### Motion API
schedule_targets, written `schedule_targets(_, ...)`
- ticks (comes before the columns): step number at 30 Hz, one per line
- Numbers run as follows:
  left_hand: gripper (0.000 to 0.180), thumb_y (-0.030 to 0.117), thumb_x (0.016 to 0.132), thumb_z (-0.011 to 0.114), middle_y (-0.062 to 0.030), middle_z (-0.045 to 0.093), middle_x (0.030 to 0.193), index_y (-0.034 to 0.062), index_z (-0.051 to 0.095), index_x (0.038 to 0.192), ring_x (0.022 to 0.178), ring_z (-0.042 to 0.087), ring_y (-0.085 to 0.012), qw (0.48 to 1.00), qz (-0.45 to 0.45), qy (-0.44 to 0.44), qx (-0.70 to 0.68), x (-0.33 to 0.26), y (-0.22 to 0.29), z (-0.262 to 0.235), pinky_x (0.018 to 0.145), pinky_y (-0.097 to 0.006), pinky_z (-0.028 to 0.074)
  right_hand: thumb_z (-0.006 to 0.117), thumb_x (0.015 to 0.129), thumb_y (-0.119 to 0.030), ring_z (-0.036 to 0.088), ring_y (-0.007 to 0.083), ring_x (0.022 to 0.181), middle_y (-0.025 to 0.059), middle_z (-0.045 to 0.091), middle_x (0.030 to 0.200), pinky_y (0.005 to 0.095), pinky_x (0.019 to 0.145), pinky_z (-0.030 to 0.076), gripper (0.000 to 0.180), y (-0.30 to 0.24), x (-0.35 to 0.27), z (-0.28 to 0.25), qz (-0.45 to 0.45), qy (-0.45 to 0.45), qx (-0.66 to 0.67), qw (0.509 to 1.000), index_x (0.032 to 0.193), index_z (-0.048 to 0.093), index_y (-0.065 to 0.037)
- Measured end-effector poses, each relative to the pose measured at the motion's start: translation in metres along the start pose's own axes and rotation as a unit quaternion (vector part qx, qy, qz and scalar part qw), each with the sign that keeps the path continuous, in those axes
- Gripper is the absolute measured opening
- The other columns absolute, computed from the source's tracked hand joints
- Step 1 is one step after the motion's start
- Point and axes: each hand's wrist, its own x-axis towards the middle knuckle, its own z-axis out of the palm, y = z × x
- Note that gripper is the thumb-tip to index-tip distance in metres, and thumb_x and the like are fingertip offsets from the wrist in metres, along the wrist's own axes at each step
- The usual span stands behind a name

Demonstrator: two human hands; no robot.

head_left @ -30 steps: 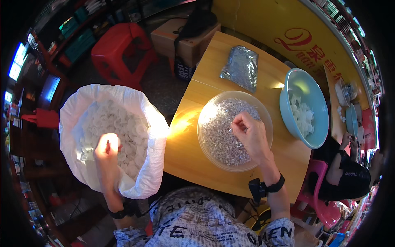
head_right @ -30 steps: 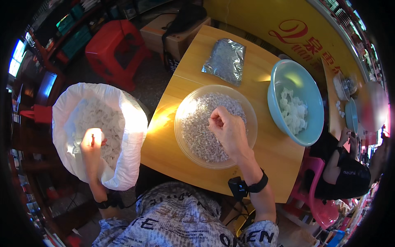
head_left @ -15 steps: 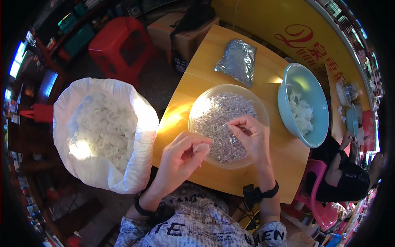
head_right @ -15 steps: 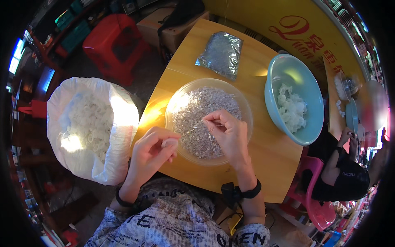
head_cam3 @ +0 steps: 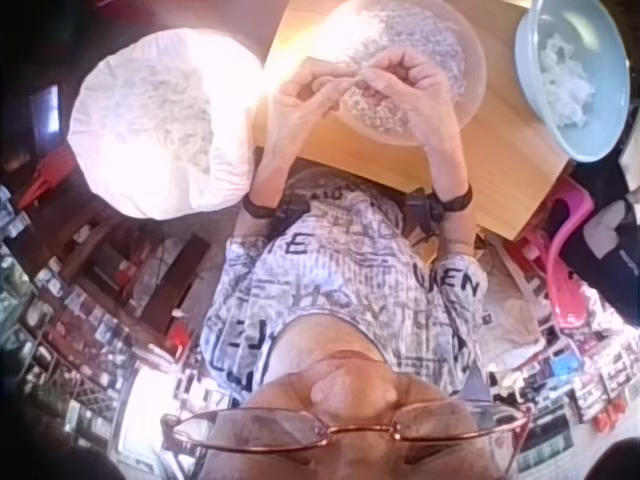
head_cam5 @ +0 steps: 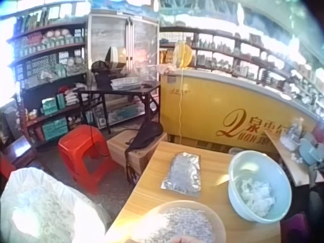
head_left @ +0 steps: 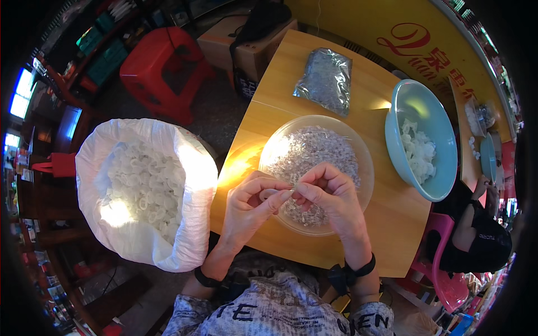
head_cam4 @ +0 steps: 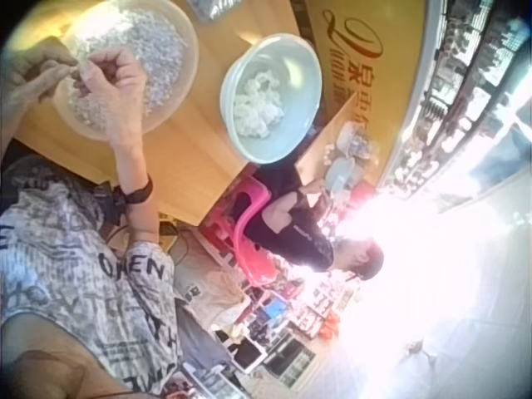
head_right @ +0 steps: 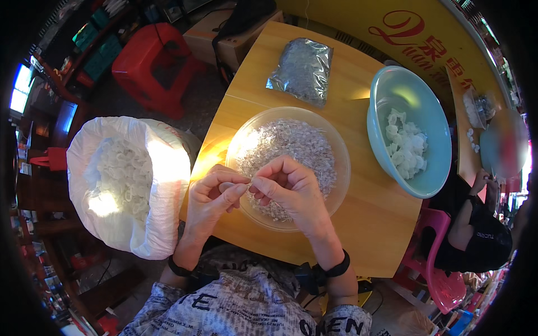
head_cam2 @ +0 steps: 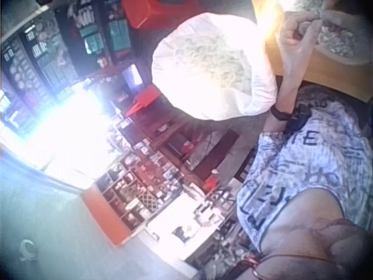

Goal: Assembling small white plastic components by hand.

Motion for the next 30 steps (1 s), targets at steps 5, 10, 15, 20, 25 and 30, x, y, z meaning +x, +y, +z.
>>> schedule_targets(5, 0.01, 0.008, 0.085, 0.065, 0.0017, 0.058, 0.082, 0.0027, 0.065, 0.094, 0.065, 0.052, -0.0032, 0.999, -0.012, 0.031, -0.039, -0.001, -0.001, -0.006, 0.056, -0.016, 0.04, 0.064, 0.087, -0.009, 0.059, 0.0082, 0.074, 0.0048, 0.064, 0.085, 0.0211, 0.066, 0.049, 0.012, 0.004, 0.001, 0.012, -0.004, 0.002, -0.023, 1.0, 0.095, 0.058, -0.003)
schedule_targets(10, 0.007, 0.013, 0.087, 0.064, 0.004, 0.057, 0.07, 0.0074, 0.064, 0.091, 0.06, 0.049, -0.0021, 0.993, -0.043, 0.029, -0.11, -0.001, -0.005, -0.009, 0.051, -0.016, 0.035, 0.065, 0.085, -0.005, 0.059, 0.0084, 0.075, 0.0043, 0.064, 0.09, 0.0205, 0.068, 0.05, 0.012, 0.014, -0.001, 0.02, -0.049, 0.034, -0.008, 0.998, 0.096, 0.062, -0.002)
schedule_targets(15, 0.008, 0.014, 0.089, 0.062, 0.0035, 0.058, 0.073, 0.0063, 0.064, 0.09, 0.061, 0.049, -0.0025, 0.989, -0.053, 0.024, -0.139, -0.001, -0.004, -0.01, 0.052, -0.017, 0.035, 0.065, 0.084, -0.004, 0.06, 0.0086, 0.076, 0.0046, 0.064, 0.09, 0.0207, 0.068, 0.051, 0.012, 0.017, -0.001, 0.029, -0.058, 0.062, -0.013, 0.996, 0.096, 0.063, -0.001)
schedule_targets(20, 0.023, 0.013, 0.092, 0.057, -0.0019, 0.059, 0.091, 0.005, 0.06, 0.113, 0.072, 0.054, -0.0068, 0.986, -0.033, 0.005, -0.163, 0.005, 0.003, -0.009, 0.063, -0.02, 0.042, 0.063, 0.086, -0.004, 0.06, 0.0083, 0.078, 0.0051, 0.064, 0.093, 0.0213, 0.066, 0.051, 0.011, 0.022, 0.0, 0.03, -0.114, 0.121, -0.053, 0.985, 0.096, 0.062, -0.001)
schedule_targets(25, 0.043, 0.006, 0.095, 0.049, -0.0082, 0.057, 0.113, 0.0065, 0.041, 0.137, 0.091, 0.057, -0.0121, 0.993, -0.038, -0.013, -0.112, 0.002, 0.0, -0.014, 0.081, -0.023, 0.047, 0.055, 0.091, -0.002, 0.06, 0.0095, 0.084, 0.009, 0.063, 0.101, 0.0222, 0.069, 0.051, 0.01, 0.019, 0.0, 0.031, -0.177, 0.088, -0.056, 0.979, 0.101, 0.053, -0.002)
schedule_targets(30, 0.033, -0.003, 0.093, 0.046, -0.0157, 0.055, 0.12, 0.0031, 0.043, 0.125, 0.106, 0.058, -0.0191, 0.997, 0.067, -0.041, 0.007, 0.001, -0.006, -0.006, 0.091, -0.028, 0.046, 0.051, 0.093, -0.002, 0.061, 0.0123, 0.091, 0.0115, 0.062, 0.104, 0.0234, 0.073, 0.052, 0.009, 0.02, -0.006, 0.032, -0.153, 0.056, -0.066, 0.985, 0.102, 0.051, -0.002)
